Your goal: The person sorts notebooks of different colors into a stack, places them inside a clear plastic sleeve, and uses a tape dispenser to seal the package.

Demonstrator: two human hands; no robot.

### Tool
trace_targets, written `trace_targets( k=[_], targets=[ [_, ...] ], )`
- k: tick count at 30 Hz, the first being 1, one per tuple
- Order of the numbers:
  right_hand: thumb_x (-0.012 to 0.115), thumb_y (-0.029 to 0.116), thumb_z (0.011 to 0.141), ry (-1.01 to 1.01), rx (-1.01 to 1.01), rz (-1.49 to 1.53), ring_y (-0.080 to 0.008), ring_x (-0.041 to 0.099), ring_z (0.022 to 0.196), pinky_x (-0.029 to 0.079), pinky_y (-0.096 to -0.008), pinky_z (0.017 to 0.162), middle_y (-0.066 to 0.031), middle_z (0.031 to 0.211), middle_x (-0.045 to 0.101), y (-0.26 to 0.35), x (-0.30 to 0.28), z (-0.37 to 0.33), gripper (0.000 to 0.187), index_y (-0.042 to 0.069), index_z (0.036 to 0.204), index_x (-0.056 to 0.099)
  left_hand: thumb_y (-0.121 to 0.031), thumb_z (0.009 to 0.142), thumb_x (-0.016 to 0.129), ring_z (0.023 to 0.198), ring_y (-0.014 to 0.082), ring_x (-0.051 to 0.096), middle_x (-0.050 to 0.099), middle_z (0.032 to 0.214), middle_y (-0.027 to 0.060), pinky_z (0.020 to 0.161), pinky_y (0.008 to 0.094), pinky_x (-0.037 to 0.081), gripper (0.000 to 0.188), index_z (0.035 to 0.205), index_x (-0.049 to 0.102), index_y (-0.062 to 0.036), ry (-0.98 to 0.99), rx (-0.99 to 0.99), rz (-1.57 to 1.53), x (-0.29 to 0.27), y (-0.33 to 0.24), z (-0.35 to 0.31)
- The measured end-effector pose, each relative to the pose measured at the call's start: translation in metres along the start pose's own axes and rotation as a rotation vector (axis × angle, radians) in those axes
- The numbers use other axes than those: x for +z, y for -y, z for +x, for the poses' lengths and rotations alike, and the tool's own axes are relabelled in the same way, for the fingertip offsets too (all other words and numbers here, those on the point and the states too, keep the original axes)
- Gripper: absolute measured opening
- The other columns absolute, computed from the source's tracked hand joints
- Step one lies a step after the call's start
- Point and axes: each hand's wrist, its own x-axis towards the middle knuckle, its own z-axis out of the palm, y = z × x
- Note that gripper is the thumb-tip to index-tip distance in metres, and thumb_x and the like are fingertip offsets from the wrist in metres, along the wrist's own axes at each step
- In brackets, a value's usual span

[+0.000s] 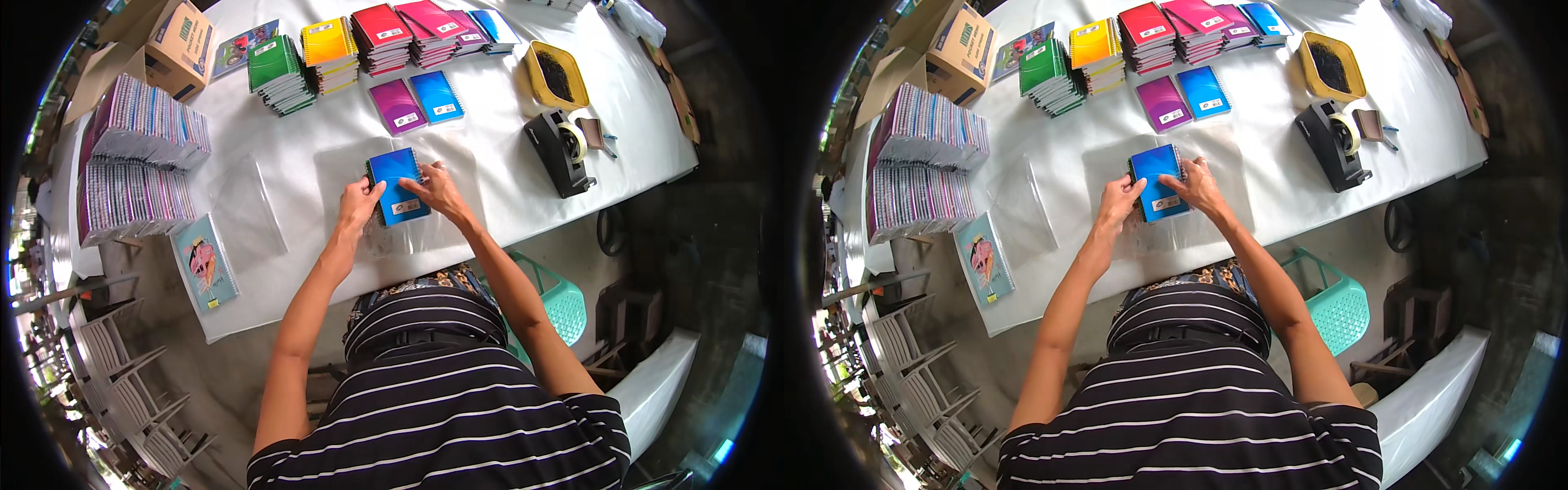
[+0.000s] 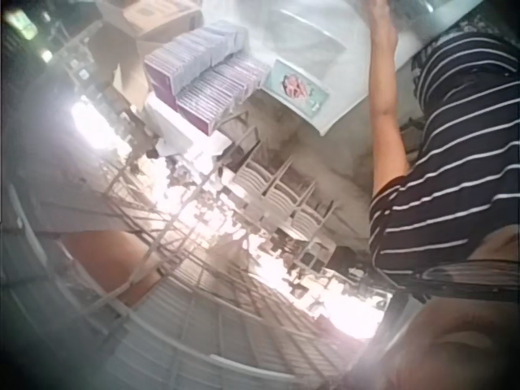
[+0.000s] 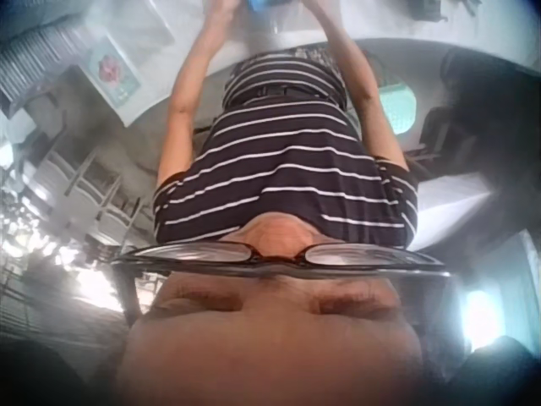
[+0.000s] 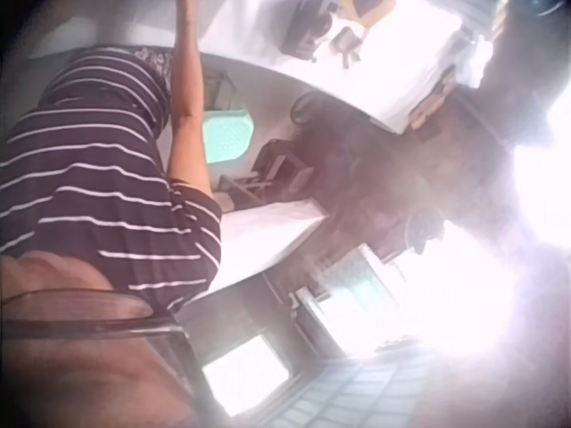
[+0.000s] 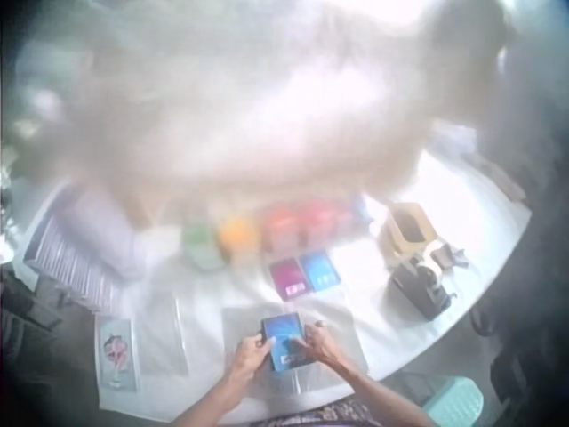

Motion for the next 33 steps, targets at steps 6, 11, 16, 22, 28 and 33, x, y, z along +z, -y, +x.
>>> trace_targets(
  k=[6, 11, 16, 22, 28, 33],
  targets=[
    [0.068, 0.042, 0.084, -0.136, -0.122, -0.136, -0.0324, 0.057, 0.085, 0.047, -0.0423, 0.076, -0.0216, 0.089, 0.058, -0.024, 0.014, 0.001, 0.056, -0.002, 0.117, 0.058, -0.021, 0.089, 0.066, 0.066, 0.0064, 0.054, 0.067, 0.083, 0.0006, 0.054, 0.0246, 0.042, 0.025, 0.103, 0.066, -0.0013, -0.027, 0.003, 0.059, 0.004, -0.005, 0.006],
    [0.067, 0.042, 0.084, -0.112, -0.063, -0.120, -0.0370, 0.058, 0.090, 0.047, -0.0465, 0.079, -0.0260, 0.097, 0.058, -0.018, 0.020, 0.001, 0.057, -0.005, 0.114, 0.056, -0.023, 0.089, 0.066, 0.067, 0.0065, 0.055, 0.067, 0.088, 0.0013, 0.054, 0.0249, 0.044, 0.032, 0.110, 0.065, 0.0000, 0.008, 0.016, 0.015, -0.002, -0.006, 0.008],
    [0.072, 0.036, 0.082, -0.417, -0.135, -0.051, -0.0345, 0.058, 0.089, 0.047, -0.0420, 0.081, -0.0222, 0.094, 0.058, -0.053, -0.008, -0.007, 0.049, -0.002, 0.110, 0.060, -0.026, 0.084, 0.069, 0.114, 0.0242, 0.054, 0.061, 0.121, 0.0121, 0.099, 0.0366, 0.040, 0.062, 0.134, 0.044, 0.0014, -0.447, 0.288, 0.433, -0.027, 0.021, 0.009],
    [0.077, 0.030, 0.075, -0.518, 0.095, -0.490, -0.0356, 0.052, 0.104, 0.045, -0.0457, 0.084, -0.0180, 0.108, 0.056, -0.070, -0.041, -0.024, 0.037, 0.001, 0.094, 0.065, -0.025, 0.084, 0.068, 0.136, 0.0371, 0.034, 0.051, 0.138, 0.0087, 0.110, 0.0478, 0.027, 0.083, 0.150, 0.020, -0.0113, -0.529, 0.389, 0.639, -0.053, 0.063, 0.008],
    [0.082, 0.022, 0.067, -0.430, 0.246, -0.184, -0.0288, 0.063, 0.077, 0.051, -0.0384, 0.070, -0.0148, 0.083, 0.064, -0.069, -0.055, -0.019, 0.046, 0.000, 0.099, 0.057, -0.010, 0.080, 0.069, 0.134, 0.0321, 0.039, 0.043, 0.143, 0.0163, 0.115, 0.0457, 0.016, 0.088, 0.151, 0.016, -0.0129, -0.311, 0.492, -0.329, -0.035, 0.033, -0.020],
    [0.083, 0.016, 0.063, -0.464, 0.251, -0.191, -0.0267, 0.065, 0.074, 0.051, -0.0368, 0.069, -0.0151, 0.080, 0.067, -0.078, -0.066, -0.022, 0.048, -0.002, 0.099, 0.057, -0.025, 0.085, 0.066, 0.141, 0.0389, 0.022, 0.032, 0.149, 0.0188, 0.115, 0.0498, 0.013, 0.084, 0.151, 0.015, -0.0120, -0.614, 0.348, 0.420, -0.055, 0.041, -0.008]
  ],
)
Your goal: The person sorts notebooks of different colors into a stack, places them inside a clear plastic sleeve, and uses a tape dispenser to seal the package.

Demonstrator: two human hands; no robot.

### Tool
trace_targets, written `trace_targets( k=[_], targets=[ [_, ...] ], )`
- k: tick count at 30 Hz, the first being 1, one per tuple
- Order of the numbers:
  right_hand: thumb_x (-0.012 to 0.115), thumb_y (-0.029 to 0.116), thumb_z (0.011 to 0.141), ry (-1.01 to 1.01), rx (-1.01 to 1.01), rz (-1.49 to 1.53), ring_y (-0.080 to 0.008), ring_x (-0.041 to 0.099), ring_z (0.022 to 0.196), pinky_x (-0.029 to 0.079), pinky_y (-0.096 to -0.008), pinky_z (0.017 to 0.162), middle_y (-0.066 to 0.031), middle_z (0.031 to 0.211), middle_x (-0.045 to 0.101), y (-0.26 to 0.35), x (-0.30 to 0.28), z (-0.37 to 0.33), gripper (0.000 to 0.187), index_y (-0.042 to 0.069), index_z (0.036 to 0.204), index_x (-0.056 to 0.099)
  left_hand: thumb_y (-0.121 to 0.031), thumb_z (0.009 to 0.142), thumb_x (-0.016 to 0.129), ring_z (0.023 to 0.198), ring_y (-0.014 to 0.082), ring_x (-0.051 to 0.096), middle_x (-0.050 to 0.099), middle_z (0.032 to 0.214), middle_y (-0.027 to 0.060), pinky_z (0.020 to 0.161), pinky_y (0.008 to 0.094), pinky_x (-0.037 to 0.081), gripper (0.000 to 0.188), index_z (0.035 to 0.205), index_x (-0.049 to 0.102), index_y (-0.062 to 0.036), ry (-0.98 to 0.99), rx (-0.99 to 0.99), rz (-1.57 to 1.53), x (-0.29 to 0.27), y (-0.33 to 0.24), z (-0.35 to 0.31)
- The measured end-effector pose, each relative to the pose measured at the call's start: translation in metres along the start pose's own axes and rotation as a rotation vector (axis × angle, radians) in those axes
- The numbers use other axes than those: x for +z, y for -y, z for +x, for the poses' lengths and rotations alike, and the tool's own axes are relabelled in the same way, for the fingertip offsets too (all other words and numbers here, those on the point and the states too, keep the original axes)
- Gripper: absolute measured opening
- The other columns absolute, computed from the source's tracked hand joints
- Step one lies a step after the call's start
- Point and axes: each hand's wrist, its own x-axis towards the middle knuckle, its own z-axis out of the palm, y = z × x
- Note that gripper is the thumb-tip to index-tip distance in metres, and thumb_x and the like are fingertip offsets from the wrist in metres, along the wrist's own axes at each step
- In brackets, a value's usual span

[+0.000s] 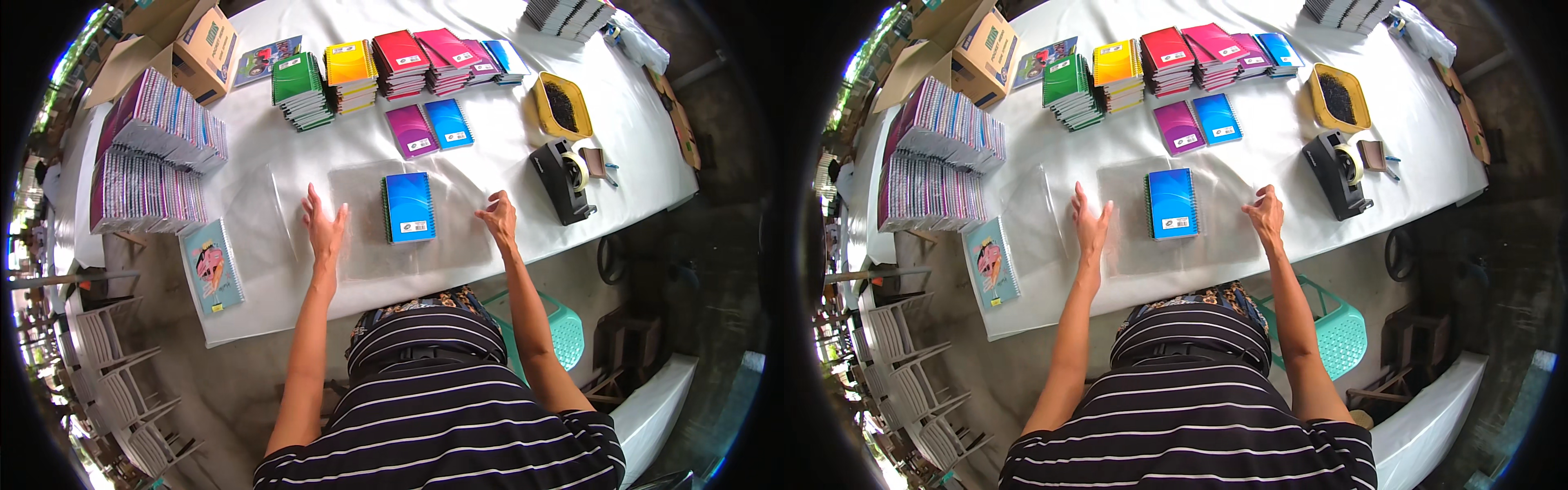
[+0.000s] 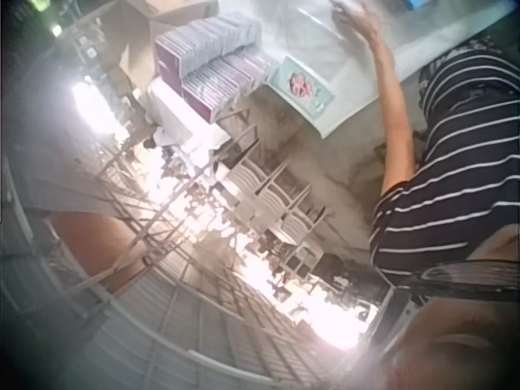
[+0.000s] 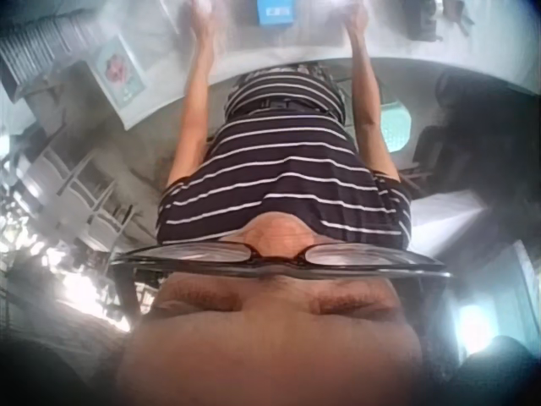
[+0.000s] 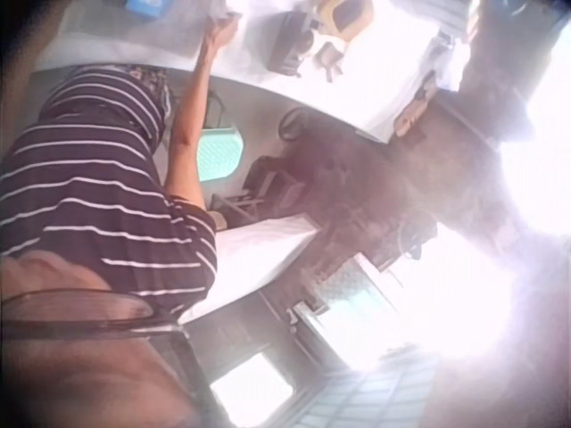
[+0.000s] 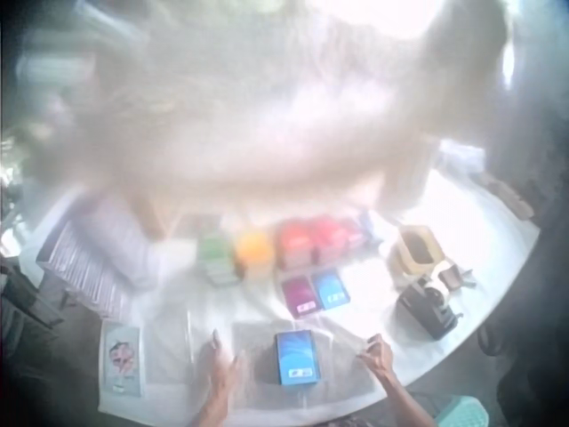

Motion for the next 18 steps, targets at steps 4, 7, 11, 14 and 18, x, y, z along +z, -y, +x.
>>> trace_targets(
  k=[4, 7, 11, 14, 18],
  targets=[
    [0.080, 0.008, 0.065, -0.002, -0.051, -0.004, -0.0299, 0.067, 0.076, 0.052, -0.0395, 0.070, -0.0163, 0.080, 0.068, 0.002, -0.003, 0.004, 0.035, -0.002, 0.093, 0.061, -0.032, 0.088, 0.061, 0.144, 0.0355, 0.014, 0.039, 0.148, 0.0109, 0.114, 0.0545, 0.010, 0.081, 0.150, 0.016, -0.0074, 0.179, 0.150, 0.316, 0.010, 0.014, -0.006],
    [0.077, 0.005, 0.066, -0.003, -0.087, 0.011, -0.0301, 0.067, 0.075, 0.052, -0.0396, 0.069, -0.0173, 0.079, 0.068, 0.001, -0.007, 0.016, 0.029, -0.004, 0.089, 0.062, -0.031, 0.088, 0.063, 0.143, 0.0369, 0.014, 0.041, 0.147, 0.0080, 0.114, 0.0558, 0.009, 0.081, 0.150, 0.017, -0.0081, 0.107, 0.141, 0.294, 0.018, 0.016, -0.031],
    [0.070, 0.001, 0.068, -0.002, -0.193, -0.052, -0.0309, 0.067, 0.075, 0.052, -0.0391, 0.068, -0.0204, 0.078, 0.068, -0.006, -0.008, 0.025, 0.021, -0.005, 0.086, 0.061, -0.028, 0.087, 0.064, 0.144, 0.0374, 0.013, 0.028, 0.153, 0.0140, 0.114, 0.0556, 0.010, 0.082, 0.150, 0.017, -0.0075, 0.086, 0.045, 0.332, 0.017, -0.007, -0.041],
    [0.064, 0.002, 0.071, -0.007, -0.213, -0.094, -0.0309, 0.067, 0.076, 0.051, -0.0392, 0.067, -0.0179, 0.078, 0.068, -0.005, -0.011, 0.025, 0.013, -0.001, 0.084, 0.062, -0.028, 0.088, 0.064, 0.145, 0.0379, 0.009, 0.017, 0.155, 0.0186, 0.115, 0.0525, 0.010, 0.082, 0.150, 0.015, -0.0060, 0.040, 0.188, 0.172, 0.020, -0.018, -0.036],
    [0.066, 0.009, 0.076, -0.025, -0.229, -0.165, -0.0305, 0.065, 0.074, 0.050, -0.0397, 0.067, -0.0125, 0.078, 0.068, 0.004, -0.011, 0.016, 0.011, 0.005, 0.085, 0.063, -0.030, 0.091, 0.061, 0.145, 0.0362, 0.005, 0.013, 0.156, 0.0211, 0.117, 0.0444, 0.010, 0.081, 0.150, 0.011, -0.0027, 0.223, 0.127, -0.442, 0.041, -0.055, -0.043]
  ],
)
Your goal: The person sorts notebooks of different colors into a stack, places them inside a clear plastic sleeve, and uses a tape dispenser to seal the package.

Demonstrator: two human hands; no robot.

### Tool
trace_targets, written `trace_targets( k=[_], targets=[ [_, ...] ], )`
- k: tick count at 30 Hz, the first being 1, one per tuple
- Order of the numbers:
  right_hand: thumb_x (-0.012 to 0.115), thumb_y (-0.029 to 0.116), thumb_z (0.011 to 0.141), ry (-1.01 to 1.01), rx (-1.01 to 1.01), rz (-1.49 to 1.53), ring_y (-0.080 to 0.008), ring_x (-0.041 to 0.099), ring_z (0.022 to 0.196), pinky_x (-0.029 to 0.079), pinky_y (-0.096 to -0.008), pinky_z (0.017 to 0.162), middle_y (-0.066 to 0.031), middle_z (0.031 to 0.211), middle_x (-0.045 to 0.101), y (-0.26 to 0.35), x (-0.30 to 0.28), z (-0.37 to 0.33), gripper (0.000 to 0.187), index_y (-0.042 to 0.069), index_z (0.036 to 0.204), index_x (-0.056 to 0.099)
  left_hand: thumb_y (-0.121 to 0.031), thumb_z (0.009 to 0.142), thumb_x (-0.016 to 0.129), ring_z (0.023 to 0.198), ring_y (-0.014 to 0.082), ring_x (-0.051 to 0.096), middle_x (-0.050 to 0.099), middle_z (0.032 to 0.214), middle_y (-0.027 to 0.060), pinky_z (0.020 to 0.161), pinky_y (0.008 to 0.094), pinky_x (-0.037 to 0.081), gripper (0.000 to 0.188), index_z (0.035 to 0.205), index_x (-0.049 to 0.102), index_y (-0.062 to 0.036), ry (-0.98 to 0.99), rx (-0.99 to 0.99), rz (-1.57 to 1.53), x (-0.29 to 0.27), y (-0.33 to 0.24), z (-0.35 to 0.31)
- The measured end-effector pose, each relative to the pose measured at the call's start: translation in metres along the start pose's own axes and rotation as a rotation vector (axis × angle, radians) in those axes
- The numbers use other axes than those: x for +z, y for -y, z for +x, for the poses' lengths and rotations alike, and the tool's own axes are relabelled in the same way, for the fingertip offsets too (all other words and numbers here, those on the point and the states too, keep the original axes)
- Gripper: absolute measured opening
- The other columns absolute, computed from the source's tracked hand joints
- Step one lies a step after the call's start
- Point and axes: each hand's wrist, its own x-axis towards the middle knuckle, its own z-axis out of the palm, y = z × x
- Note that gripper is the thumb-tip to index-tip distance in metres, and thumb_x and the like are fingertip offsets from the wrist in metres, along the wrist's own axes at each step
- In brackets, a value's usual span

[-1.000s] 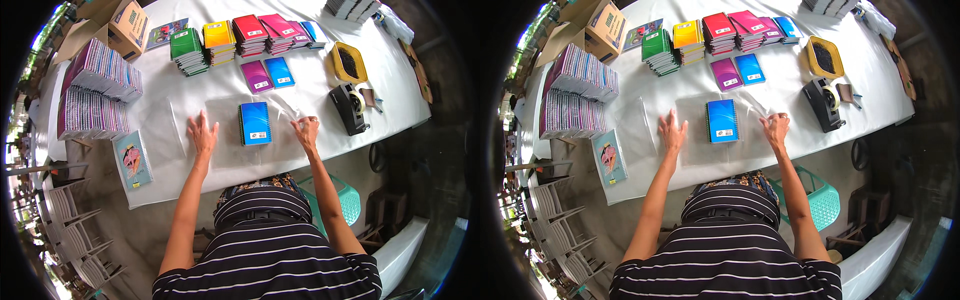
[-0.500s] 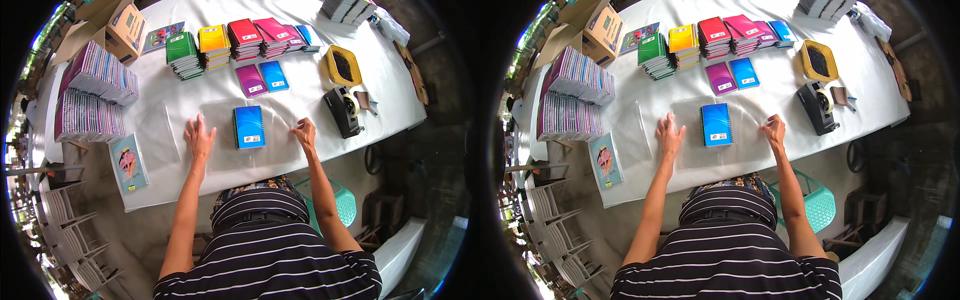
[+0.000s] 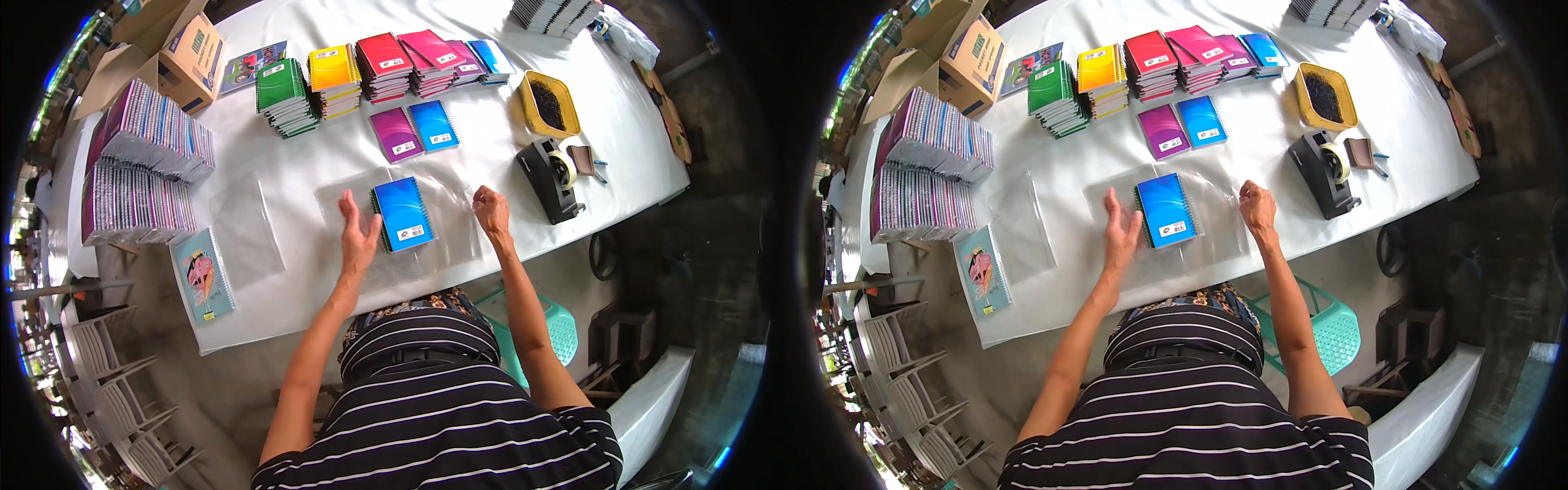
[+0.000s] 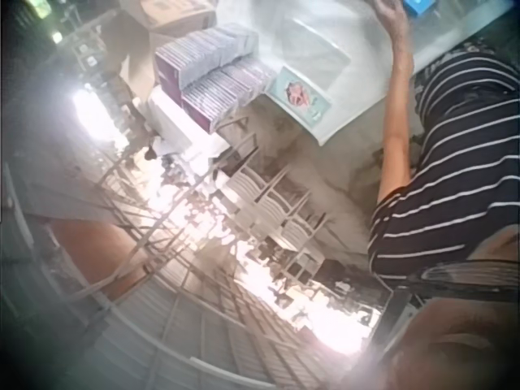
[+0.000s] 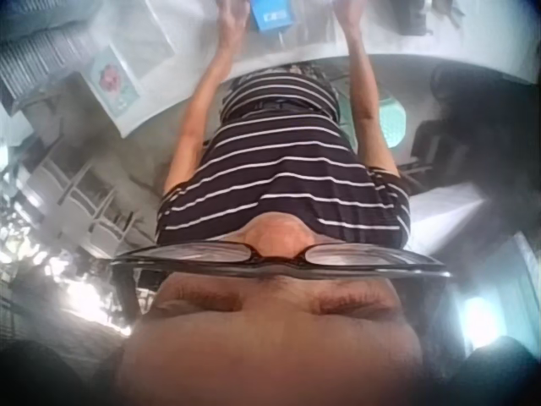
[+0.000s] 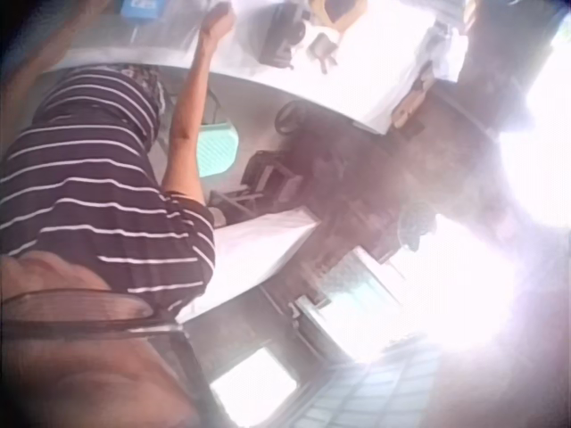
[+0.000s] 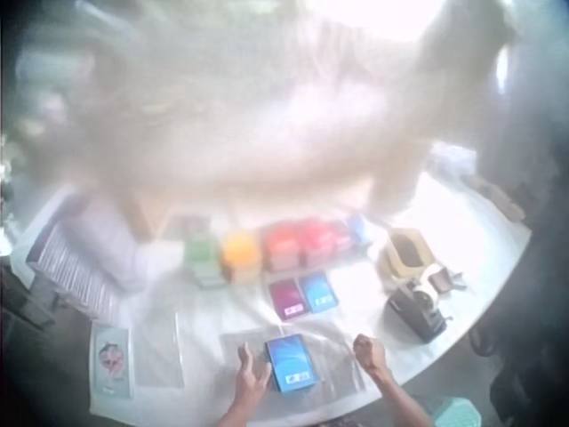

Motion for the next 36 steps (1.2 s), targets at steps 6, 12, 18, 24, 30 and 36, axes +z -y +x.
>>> trace_targets(
  k=[6, 12, 18, 24, 30, 36],
  targets=[
    [0.074, 0.006, 0.071, -0.014, 0.065, 0.119, -0.0340, 0.065, 0.076, 0.048, -0.0437, 0.067, -0.0165, 0.078, 0.068, 0.007, 0.005, -0.010, 0.040, 0.000, 0.106, 0.054, -0.034, 0.094, 0.057, 0.145, 0.0313, 0.011, 0.013, 0.155, 0.0216, 0.116, 0.0365, 0.018, 0.080, 0.150, 0.010, -0.0014, 0.001, -0.044, -0.130, 0.041, -0.001, -0.007],
    [0.066, 0.002, 0.076, -0.072, 0.008, 0.145, -0.0353, 0.066, 0.071, 0.049, -0.0440, 0.065, -0.0184, 0.074, 0.067, 0.005, 0.011, -0.014, 0.027, 0.000, 0.099, 0.053, -0.031, 0.094, 0.057, 0.145, 0.0316, 0.015, 0.013, 0.155, 0.0221, 0.115, 0.0368, 0.020, 0.078, 0.150, 0.010, -0.0020, -0.015, -0.074, -0.194, 0.045, 0.000, -0.008],
    [0.066, 0.002, 0.070, -0.248, -0.206, -0.085, -0.0354, 0.063, 0.071, 0.045, -0.0430, 0.061, -0.0168, 0.076, 0.063, 0.017, 0.004, -0.020, 0.013, 0.002, 0.080, 0.057, -0.027, 0.094, 0.056, 0.144, 0.0343, 0.016, 0.015, 0.155, 0.0235, 0.114, 0.0379, 0.025, 0.074, 0.151, 0.013, -0.0091, -0.031, -0.026, -0.033, 0.043, -0.005, -0.012],
    [0.067, 0.003, 0.072, -0.031, -0.126, 0.199, -0.0348, 0.061, 0.075, 0.045, -0.0437, 0.066, -0.0160, 0.082, 0.061, 0.075, -0.024, -0.035, 0.010, 0.001, 0.077, 0.058, -0.026, 0.093, 0.057, 0.143, 0.0338, 0.022, 0.017, 0.154, 0.0231, 0.108, 0.0374, 0.034, 0.057, 0.146, 0.036, -0.0226, -0.011, -0.017, 0.020, 0.038, -0.003, -0.008],
    [0.060, -0.003, 0.078, 0.072, -0.408, 0.196, -0.0313, 0.063, 0.073, 0.049, -0.0382, 0.065, -0.0164, 0.085, 0.063, 0.130, 0.026, -0.064, 0.008, 0.000, 0.086, 0.060, -0.033, 0.094, 0.055, 0.142, 0.0330, 0.023, 0.018, 0.154, 0.0229, 0.108, 0.0358, 0.034, 0.053, 0.143, 0.041, -0.0200, 0.003, 0.001, -0.032, 0.039, 0.005, -0.006],
    [0.049, -0.007, 0.087, 0.182, -0.517, 0.509, -0.0357, 0.062, 0.082, 0.049, -0.0419, 0.072, -0.0188, 0.090, 0.062, 0.116, 0.022, -0.075, 0.021, -0.001, 0.107, 0.051, -0.043, 0.091, 0.059, 0.141, 0.0366, 0.025, 0.022, 0.152, 0.0253, 0.107, 0.0371, 0.035, 0.060, 0.143, 0.042, -0.0189, -0.006, -0.051, -0.061, 0.037, 0.005, -0.007]
  ],
)
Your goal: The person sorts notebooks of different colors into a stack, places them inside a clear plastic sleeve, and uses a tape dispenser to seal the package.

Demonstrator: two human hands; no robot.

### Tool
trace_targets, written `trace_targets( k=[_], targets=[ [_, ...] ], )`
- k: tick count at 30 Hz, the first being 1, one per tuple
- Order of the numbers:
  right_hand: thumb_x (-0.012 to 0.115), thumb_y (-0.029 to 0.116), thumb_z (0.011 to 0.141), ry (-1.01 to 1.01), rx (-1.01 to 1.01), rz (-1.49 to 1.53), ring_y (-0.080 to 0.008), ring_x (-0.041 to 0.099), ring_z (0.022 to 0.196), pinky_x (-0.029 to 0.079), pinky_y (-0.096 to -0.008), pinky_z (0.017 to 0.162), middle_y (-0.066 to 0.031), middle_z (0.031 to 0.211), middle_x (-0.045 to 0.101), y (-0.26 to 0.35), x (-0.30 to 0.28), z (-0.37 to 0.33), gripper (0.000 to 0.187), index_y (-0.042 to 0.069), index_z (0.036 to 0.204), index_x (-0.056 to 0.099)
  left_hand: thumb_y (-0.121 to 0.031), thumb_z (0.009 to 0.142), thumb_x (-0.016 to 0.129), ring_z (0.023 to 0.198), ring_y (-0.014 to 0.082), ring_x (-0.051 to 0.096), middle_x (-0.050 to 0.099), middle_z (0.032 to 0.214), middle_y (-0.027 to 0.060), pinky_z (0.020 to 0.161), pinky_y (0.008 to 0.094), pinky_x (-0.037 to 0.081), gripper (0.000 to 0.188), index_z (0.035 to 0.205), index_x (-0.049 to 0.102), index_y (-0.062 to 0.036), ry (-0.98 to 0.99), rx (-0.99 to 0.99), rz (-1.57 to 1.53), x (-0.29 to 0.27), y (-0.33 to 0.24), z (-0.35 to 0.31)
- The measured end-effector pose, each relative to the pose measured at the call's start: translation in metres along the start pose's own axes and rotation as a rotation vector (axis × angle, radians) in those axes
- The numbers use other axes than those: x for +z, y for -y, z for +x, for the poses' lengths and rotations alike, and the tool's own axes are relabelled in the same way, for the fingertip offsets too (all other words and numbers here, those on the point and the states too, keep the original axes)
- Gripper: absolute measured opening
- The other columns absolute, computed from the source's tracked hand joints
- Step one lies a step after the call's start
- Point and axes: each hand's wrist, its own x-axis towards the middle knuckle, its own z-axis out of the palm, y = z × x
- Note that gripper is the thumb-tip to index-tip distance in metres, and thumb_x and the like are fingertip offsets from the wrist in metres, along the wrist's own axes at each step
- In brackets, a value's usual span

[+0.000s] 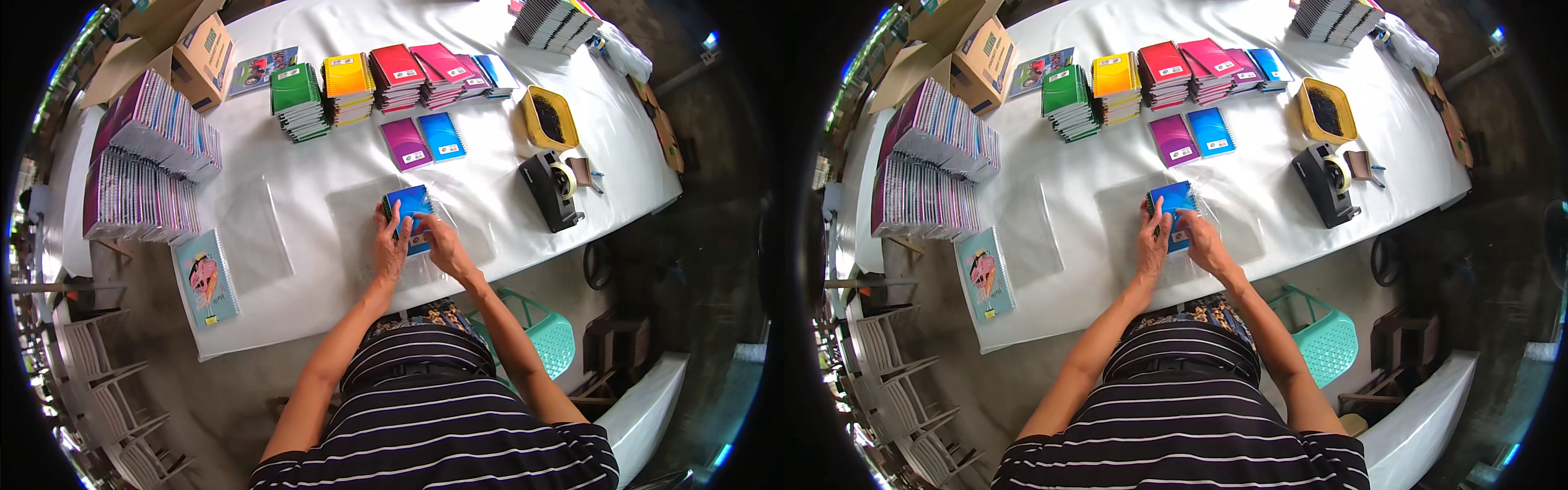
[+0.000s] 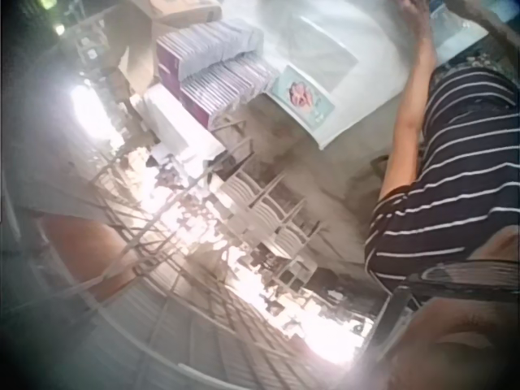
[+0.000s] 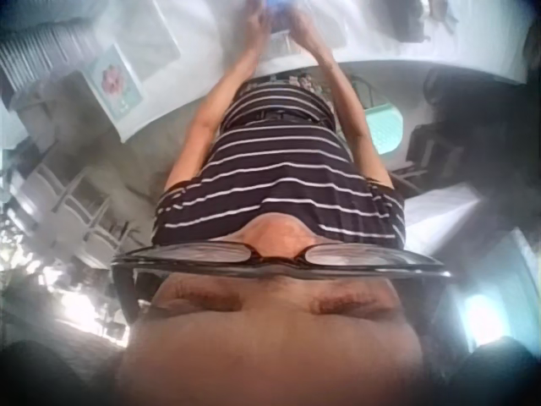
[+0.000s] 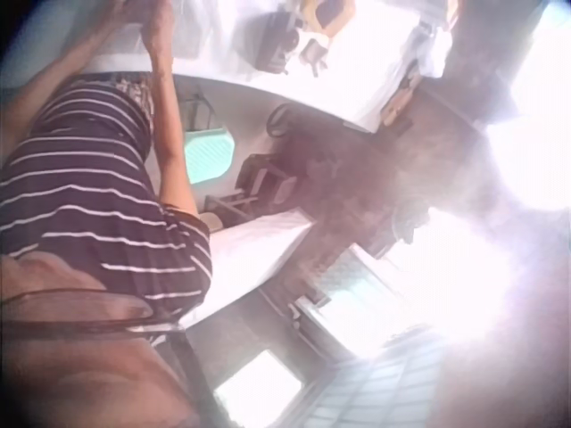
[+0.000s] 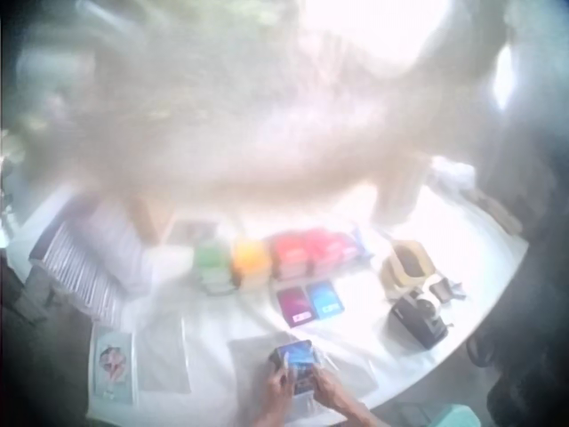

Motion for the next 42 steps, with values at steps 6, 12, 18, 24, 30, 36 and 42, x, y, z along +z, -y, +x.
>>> trace_targets(
  k=[6, 12, 18, 24, 30, 36, 42],
  targets=[
    [0.038, -0.018, 0.080, 0.100, 0.283, 0.613, -0.0254, 0.063, 0.100, 0.051, -0.0358, 0.092, -0.0166, 0.108, 0.058, -0.030, -0.020, -0.004, 0.028, -0.004, 0.102, 0.049, -0.039, 0.089, 0.063, 0.139, 0.0412, 0.027, 0.020, 0.151, 0.0275, 0.107, 0.0406, 0.035, 0.065, 0.145, 0.038, -0.0184, -0.020, 0.051, 0.148, 0.005, -0.009, -0.002],
    [0.037, -0.021, 0.071, -0.154, 0.193, 0.090, -0.0226, 0.064, 0.093, 0.053, -0.0311, 0.083, -0.0144, 0.109, 0.055, -0.060, -0.054, -0.004, 0.038, -0.004, 0.101, 0.053, -0.026, 0.091, 0.061, 0.139, 0.0408, 0.026, 0.021, 0.151, 0.0283, 0.108, 0.0413, 0.033, 0.060, 0.145, 0.037, -0.0177, -0.054, 0.157, 0.141, 0.013, 0.005, 0.001],
    [0.059, -0.019, 0.065, 0.212, -0.247, -0.361, -0.0288, 0.043, 0.126, 0.039, -0.0444, 0.102, -0.0099, 0.141, 0.037, -0.036, -0.080, 0.083, 0.064, 0.016, 0.118, 0.059, -0.017, 0.088, 0.064, 0.139, 0.0395, 0.028, 0.024, 0.150, 0.0267, 0.107, 0.0402, 0.035, 0.061, 0.144, 0.040, -0.0155, -0.066, 0.144, 0.028, 0.010, 0.012, 0.001],
    [0.077, 0.013, 0.066, 0.724, -0.365, -0.225, -0.0274, 0.041, 0.127, 0.035, -0.0416, 0.103, -0.0104, 0.131, 0.052, -0.056, -0.062, 0.197, 0.008, 0.012, 0.071, 0.070, -0.017, 0.087, 0.066, 0.139, 0.0377, 0.028, 0.022, 0.153, 0.0229, 0.107, 0.0397, 0.036, 0.063, 0.144, 0.040, -0.0146, -0.048, 0.183, 0.042, 0.008, 0.010, 0.000],
    [0.072, 0.012, 0.079, 0.350, -0.399, 0.003, -0.0241, 0.062, 0.094, 0.046, -0.0344, 0.085, -0.0109, 0.096, 0.068, -0.088, -0.011, 0.195, 0.010, 0.003, 0.082, 0.068, -0.022, 0.090, 0.062, 0.142, 0.0343, 0.021, 0.019, 0.155, 0.0205, 0.112, 0.0386, 0.026, 0.073, 0.150, 0.021, -0.0103, -0.023, 0.084, -0.017, 0.006, 0.001, -0.006],
    [0.062, 0.012, 0.090, 0.248, -0.066, 0.140, -0.0257, 0.061, 0.093, 0.047, -0.0346, 0.081, -0.0111, 0.103, 0.065, -0.099, -0.048, 0.152, 0.024, 0.002, 0.112, 0.059, -0.028, 0.089, 0.061, 0.144, 0.0283, 0.017, 0.016, 0.156, 0.0179, 0.114, 0.0343, 0.016, 0.088, 0.151, 0.002, -0.0045, -0.052, -0.085, -0.293, 0.005, -0.015, -0.010],
    [0.064, -0.007, 0.073, 0.227, -0.448, -0.073, -0.0292, 0.058, 0.099, 0.044, -0.0375, 0.084, -0.0106, 0.098, 0.061, -0.075, -0.050, 0.095, 0.031, 0.004, 0.102, 0.063, -0.025, 0.089, 0.060, 0.146, 0.0270, 0.009, 0.012, 0.157, 0.0177, 0.116, 0.0339, 0.011, 0.087, 0.151, 0.003, -0.0046, -0.009, -0.098, -0.318, 0.005, -0.008, -0.006]
  ],
)
